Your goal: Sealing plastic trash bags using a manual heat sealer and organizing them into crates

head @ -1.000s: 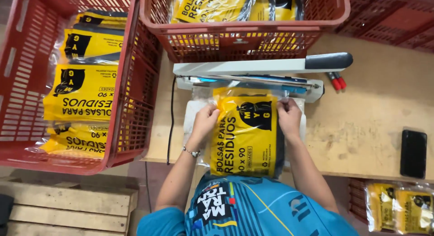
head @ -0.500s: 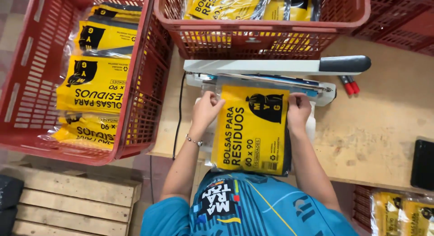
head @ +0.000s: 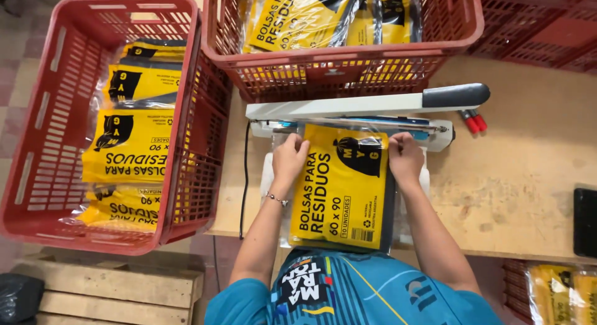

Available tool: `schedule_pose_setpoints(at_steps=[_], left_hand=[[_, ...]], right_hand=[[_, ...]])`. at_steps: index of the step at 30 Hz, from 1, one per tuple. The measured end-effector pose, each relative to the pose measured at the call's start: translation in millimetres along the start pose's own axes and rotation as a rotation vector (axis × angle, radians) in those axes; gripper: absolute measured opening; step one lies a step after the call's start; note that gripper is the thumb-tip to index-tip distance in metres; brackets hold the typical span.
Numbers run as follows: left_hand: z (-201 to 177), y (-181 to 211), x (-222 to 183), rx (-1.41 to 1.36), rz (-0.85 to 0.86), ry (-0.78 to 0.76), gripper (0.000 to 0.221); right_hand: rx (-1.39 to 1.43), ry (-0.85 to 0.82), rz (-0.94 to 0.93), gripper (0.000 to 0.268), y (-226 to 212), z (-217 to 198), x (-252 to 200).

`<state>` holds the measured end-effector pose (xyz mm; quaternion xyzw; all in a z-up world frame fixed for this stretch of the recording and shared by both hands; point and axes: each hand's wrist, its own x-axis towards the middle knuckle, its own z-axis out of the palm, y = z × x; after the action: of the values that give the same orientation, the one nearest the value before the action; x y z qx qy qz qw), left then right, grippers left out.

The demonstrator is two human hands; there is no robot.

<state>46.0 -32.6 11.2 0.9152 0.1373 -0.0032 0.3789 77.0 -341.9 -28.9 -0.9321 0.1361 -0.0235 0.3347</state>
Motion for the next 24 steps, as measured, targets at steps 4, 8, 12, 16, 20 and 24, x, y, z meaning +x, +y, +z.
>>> schedule_pose_setpoints(at_steps=[4, 8, 12, 16, 20, 24], left_hand=[[0, 0, 15, 0.113, -0.09, -0.039, 0.029], [22, -33, 44, 0.231, -0.248, -0.032, 0.028], [12, -13, 44, 0.22, -0.296, -0.038, 0.034], [4, 0, 47, 0.238, -0.288, -0.041, 0.037], [16, -18, 66, 0.268, -0.308, -0.059, 0.042], [13, -14, 71, 0.3, -0.346, -0.079, 0.043]], right_hand=[[-0.055, -0.065, 0.018, 0.024, -4, -1, 8], [-0.1, -0.036, 0.034, 0.02, -3, 5, 18], [-0.111, 0.022, 0.042, 0.014, -5, 7, 23], [-0.154, 0.17, -0.072, 0.016, 10, 24, 33], [-0.236, 0.306, -0.181, 0.026, 20, 35, 36], [-0.258, 0.341, -0.289, 0.018, 19, 33, 34]])
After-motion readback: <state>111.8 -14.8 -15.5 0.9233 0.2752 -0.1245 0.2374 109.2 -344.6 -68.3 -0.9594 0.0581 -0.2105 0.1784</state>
